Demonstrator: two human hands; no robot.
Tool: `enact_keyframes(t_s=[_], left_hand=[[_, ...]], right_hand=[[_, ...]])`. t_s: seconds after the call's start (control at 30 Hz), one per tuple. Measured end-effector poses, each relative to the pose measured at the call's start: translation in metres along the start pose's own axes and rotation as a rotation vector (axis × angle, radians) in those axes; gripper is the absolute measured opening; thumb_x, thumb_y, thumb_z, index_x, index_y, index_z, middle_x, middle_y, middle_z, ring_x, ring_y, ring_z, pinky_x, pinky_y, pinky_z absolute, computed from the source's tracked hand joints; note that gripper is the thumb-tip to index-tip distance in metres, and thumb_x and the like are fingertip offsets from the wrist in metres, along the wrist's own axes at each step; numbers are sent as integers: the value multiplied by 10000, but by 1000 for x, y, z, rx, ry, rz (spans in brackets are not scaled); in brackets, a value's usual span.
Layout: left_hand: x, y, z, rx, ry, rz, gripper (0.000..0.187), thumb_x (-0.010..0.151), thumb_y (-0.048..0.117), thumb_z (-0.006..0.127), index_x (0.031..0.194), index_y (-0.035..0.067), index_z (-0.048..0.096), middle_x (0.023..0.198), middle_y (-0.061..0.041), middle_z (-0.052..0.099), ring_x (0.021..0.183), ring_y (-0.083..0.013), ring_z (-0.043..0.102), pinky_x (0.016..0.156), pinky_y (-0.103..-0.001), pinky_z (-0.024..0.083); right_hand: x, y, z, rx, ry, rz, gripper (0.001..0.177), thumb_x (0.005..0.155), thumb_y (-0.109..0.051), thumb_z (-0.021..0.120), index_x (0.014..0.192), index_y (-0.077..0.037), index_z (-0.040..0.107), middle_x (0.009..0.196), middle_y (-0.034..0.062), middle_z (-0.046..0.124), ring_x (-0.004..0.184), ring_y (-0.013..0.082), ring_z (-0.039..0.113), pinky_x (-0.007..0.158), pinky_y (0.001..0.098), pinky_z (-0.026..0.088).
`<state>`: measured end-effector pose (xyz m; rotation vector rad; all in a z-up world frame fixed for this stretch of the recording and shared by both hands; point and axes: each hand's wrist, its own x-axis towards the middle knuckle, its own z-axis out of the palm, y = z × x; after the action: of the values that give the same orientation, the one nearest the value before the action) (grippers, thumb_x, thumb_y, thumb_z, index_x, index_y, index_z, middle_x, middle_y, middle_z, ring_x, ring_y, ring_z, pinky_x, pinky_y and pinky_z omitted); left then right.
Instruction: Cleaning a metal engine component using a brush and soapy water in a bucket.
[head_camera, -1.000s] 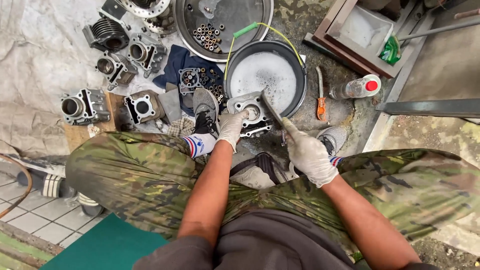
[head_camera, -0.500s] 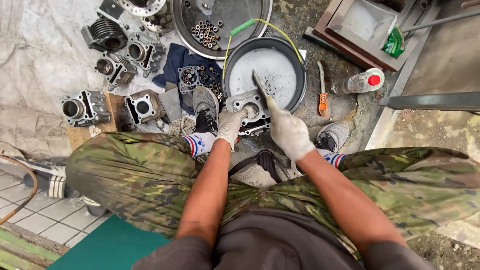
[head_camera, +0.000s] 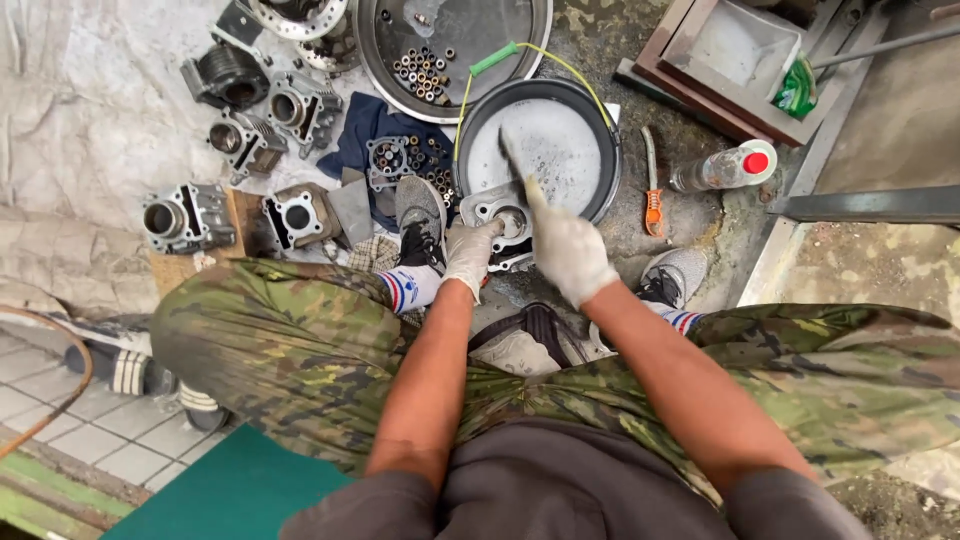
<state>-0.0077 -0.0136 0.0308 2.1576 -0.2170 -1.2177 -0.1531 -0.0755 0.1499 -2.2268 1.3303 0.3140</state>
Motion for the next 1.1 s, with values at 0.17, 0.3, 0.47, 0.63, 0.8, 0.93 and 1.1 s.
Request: enact_keyframes(t_s=[0.17,0.3,0.47,0.63,0.8,0.93,1.1], left_hand=[[6,-7,0,-3,8,-28,797,634,339,854,1308,-3,605,1307,-293,604,1270,-466,570,1054,-510,482],[18,-20,8,6,9,-41,827,650,381,856,1321,-19,585,1313,-294,585,1272,-458,573,1068,-508,468],[17,-22,4,-36,-14,-8,752,653,296,831,1307,7,598,1268,-287,630,1258,-438,588,1036,-481,492],[-4,5,1,-3,-40,-28,776,682,343,830,1329,-6,581,1318,-315,596,1297,-455,552,1077,-495,454],[30,-25,7,59,-34,-52,840,648,427,858,1325,15,579,1330,-296,597,1281,-442,572,1069,-500,464],[10,-6,4,73,-39,-70,808,670,390,829,1338,14,576,1364,-301,565,1313,-446,540,1115,-486,438],[-8,9,-3,18,-57,-33,789,682,318,805,1343,-39,565,1329,-331,591,1328,-463,525,1091,-511,427]], right_hand=[[-92,15,6,-263,184,-138,648,981,-243,472,1612,-288,331,627,44,575,554,276,708,558,449,625],[-47,-16,-32,-327,325,-116,615,998,-242,467,1596,-317,345,606,-2,577,519,208,687,484,368,607],[-45,-5,-80,159,-110,212,517,1052,-345,432,1568,-372,410,1108,147,740,1002,359,732,876,501,588],[-24,-1,-25,-45,60,40,617,1034,-252,481,1613,-343,291,876,137,730,856,340,760,795,497,625],[-25,4,-5,-241,377,-102,634,976,-223,512,1587,-271,350,684,94,688,657,299,747,596,429,619],[-75,12,-17,-229,37,-6,711,982,-200,478,1640,-278,222,724,87,677,689,302,763,631,440,633],[-14,-7,-24,-60,58,-24,661,1016,-254,488,1620,-281,221,850,128,704,818,354,762,725,501,625]])
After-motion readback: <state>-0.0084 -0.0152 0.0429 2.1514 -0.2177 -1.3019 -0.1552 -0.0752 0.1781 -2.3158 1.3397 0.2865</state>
